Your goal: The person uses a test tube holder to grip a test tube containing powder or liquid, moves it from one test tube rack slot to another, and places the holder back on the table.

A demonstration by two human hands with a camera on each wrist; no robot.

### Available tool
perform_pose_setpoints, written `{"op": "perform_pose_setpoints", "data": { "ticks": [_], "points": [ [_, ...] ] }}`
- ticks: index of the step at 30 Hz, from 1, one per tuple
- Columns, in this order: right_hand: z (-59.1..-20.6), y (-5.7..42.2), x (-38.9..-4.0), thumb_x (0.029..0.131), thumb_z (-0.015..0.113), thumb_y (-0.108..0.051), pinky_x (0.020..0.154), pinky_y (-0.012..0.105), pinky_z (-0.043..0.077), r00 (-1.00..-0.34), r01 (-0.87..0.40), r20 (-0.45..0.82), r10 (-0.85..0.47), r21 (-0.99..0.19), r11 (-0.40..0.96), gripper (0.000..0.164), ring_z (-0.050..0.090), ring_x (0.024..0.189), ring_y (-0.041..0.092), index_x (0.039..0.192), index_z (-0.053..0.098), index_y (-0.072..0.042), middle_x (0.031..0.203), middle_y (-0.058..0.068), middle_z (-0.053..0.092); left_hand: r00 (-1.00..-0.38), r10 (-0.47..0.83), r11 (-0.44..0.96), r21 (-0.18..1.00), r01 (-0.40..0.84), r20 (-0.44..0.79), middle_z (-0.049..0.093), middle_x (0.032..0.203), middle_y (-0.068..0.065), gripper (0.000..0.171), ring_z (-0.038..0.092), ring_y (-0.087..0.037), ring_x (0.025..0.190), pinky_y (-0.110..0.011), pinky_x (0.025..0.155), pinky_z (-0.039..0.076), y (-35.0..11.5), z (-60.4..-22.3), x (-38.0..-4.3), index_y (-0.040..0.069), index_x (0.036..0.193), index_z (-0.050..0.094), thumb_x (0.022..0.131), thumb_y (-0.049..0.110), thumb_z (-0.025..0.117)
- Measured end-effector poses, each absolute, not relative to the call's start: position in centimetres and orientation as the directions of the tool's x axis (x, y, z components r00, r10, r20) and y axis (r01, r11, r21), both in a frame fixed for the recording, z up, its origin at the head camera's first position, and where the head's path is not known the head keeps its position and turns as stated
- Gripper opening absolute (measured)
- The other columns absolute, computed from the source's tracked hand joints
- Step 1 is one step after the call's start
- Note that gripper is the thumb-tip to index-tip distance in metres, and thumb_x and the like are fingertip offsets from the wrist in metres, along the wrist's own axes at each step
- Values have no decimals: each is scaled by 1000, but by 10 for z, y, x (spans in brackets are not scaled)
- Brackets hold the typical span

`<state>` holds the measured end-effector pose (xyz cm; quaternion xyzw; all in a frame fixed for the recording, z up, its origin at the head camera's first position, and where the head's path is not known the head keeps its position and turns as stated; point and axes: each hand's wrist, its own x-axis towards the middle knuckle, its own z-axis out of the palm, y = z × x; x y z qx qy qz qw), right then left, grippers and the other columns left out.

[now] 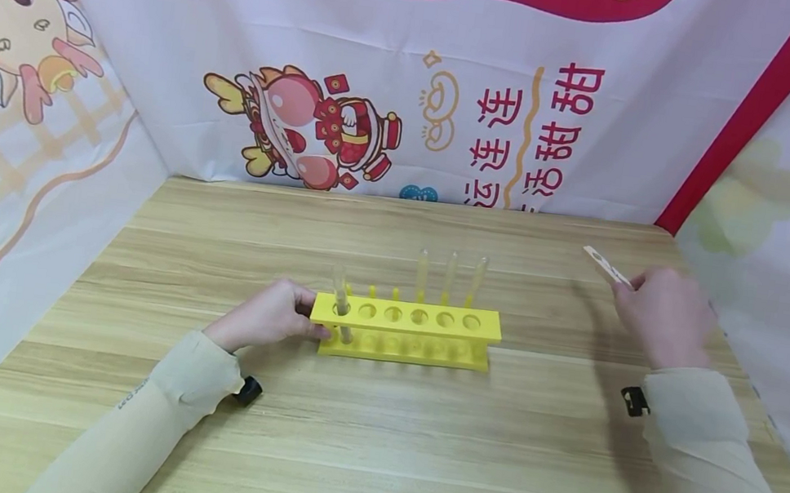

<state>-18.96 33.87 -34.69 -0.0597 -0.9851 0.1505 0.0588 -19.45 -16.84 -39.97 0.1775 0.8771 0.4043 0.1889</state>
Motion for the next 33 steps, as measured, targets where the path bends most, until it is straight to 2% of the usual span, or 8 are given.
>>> {"op": "perform_pose_setpoints", "data": {
  "ticks": [9,13,16,17,20,23,30,33],
  "points": [
    [-368,349,-197,94,58,-37,47,40,38,-991,128,-1,133,-260,957,42,54,62,30,91,74,2,71,11,66,-866,461,601,786,143,-195,73,101,8,22,63,-16,93,-39,87,46,-169,-400,-195,19,102,77,81,17,84],
    [-373,344,-200,93,55,-37,46,40,38,-991,137,-40,131,-256,957,42,51,60,30,75,71,-3,64,10,58,-867,457,602,787,137,-199,73,102,8,23,62,-16,94,-39,87,46,-169,-400,-195,20,103,77,81,18,84],
    [-376,339,-204,94,51,-52,45,41,39,-987,159,-71,146,-248,956,55,49,59,30,63,63,-7,63,11,53,-867,457,603,786,137,-199,73,102,8,24,62,-16,94,-39,87,46,-169,-400,-194,20,103,77,81,18,84],
    [-377,337,-205,94,51,-52,45,41,39,-985,164,-84,148,-244,956,55,48,59,29,61,59,-8,63,11,52,-867,457,603,786,136,-200,73,102,8,24,62,-15,94,-39,88,46,-169,-399,-194,20,104,77,81,18,84],
    [-378,330,-209,93,55,-49,46,41,41,-982,171,-119,146,-245,954,51,47,60,29,62,54,-7,65,12,50,-867,457,605,784,140,-198,73,102,8,24,63,-15,94,-39,87,46,-169,-399,-194,19,104,77,81,18,84],
    [-379,326,-212,89,61,-31,48,39,41,-982,154,-147,120,-251,956,35,47,60,28,66,54,-6,66,11,49,-866,460,605,783,145,-195,73,101,8,24,63,-15,93,-39,86,47,-169,-400,-194,18,104,77,81,18,84],
    [-383,322,-222,89,60,-24,48,36,40,-977,103,-209,51,-250,963,35,50,53,25,59,54,-8,59,9,52,-863,467,602,784,152,-191,73,101,7,24,62,-15,91,-38,85,47,-168,-400,-195,17,103,77,81,18,84],
    [-385,320,-228,93,60,-25,49,34,41,-962,131,-265,62,-252,959,37,51,52,23,60,55,-7,58,8,52,-863,468,598,787,150,-191,73,101,7,24,62,-15,93,-38,86,47,-169,-400,-195,17,104,77,81,18,84]
  ]
}}
